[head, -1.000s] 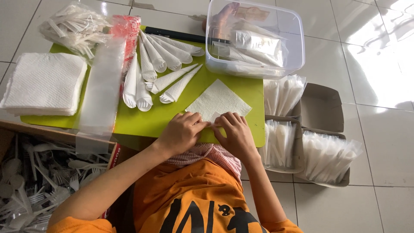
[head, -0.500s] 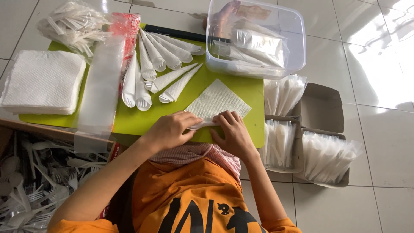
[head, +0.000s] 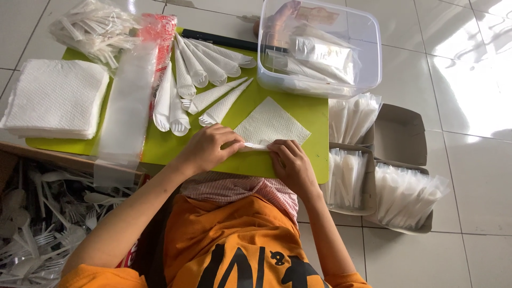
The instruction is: The person is wrapping individual plastic spoons and forks in paper napkins and organizing them.
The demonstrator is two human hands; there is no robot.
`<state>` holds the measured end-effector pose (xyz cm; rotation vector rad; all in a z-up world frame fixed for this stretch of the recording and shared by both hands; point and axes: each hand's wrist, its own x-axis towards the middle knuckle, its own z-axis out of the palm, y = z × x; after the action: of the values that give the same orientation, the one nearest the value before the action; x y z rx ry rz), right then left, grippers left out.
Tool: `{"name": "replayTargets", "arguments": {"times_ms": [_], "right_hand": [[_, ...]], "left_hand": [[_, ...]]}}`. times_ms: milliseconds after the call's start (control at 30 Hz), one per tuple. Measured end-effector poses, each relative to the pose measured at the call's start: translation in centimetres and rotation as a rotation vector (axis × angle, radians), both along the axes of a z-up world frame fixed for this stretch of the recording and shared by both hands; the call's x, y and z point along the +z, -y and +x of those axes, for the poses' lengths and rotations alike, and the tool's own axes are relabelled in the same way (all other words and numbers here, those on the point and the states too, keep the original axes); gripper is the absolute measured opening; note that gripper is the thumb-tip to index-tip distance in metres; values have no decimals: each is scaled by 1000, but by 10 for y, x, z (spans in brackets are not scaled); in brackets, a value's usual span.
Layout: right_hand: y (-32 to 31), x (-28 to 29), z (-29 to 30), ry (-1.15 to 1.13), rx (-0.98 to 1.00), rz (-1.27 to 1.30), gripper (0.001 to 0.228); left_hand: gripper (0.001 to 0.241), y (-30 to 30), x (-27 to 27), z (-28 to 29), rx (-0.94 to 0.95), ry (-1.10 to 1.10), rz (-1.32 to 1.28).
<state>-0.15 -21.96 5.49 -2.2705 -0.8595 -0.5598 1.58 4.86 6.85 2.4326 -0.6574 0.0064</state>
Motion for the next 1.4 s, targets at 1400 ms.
{"name": "replayTargets", "arguments": {"times_ms": [1400], "right_hand": [[-4,2,-9,17,-187,-133,23]], "left_hand": [[37,-15,-25,14,-56,20,47]]}}
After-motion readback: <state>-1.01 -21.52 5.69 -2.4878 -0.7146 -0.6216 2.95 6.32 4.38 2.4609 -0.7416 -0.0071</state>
